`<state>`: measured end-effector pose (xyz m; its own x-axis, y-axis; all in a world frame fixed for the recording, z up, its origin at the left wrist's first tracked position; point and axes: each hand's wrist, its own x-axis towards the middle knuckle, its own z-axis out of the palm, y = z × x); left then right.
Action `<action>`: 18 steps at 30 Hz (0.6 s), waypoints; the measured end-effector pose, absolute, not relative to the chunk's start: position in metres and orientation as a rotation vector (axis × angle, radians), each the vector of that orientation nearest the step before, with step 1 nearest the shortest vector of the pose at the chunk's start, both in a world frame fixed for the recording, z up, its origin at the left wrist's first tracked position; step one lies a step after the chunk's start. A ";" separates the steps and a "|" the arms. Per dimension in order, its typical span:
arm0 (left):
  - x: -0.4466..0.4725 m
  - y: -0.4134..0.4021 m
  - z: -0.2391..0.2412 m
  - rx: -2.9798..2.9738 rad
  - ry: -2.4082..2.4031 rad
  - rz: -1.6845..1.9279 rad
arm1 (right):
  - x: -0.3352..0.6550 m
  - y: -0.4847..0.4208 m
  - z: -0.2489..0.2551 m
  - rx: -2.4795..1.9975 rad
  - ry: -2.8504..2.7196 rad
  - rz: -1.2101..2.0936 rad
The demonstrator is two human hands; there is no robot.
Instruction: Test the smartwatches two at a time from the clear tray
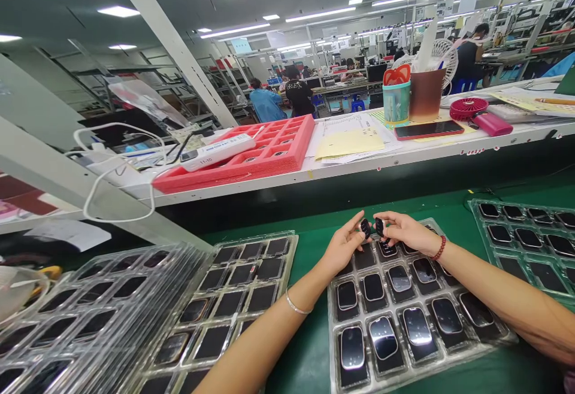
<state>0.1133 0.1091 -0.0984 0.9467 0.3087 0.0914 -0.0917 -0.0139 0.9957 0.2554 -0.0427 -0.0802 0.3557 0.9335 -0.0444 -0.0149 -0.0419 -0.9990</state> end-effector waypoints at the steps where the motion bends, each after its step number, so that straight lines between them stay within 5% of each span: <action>1: 0.113 0.109 -0.098 1.554 0.171 0.314 | 0.255 -0.043 -0.080 -1.389 -0.922 0.974; 18: 0.110 0.104 -0.091 1.572 0.170 0.284 | 0.249 -0.049 -0.066 -1.397 -1.119 0.927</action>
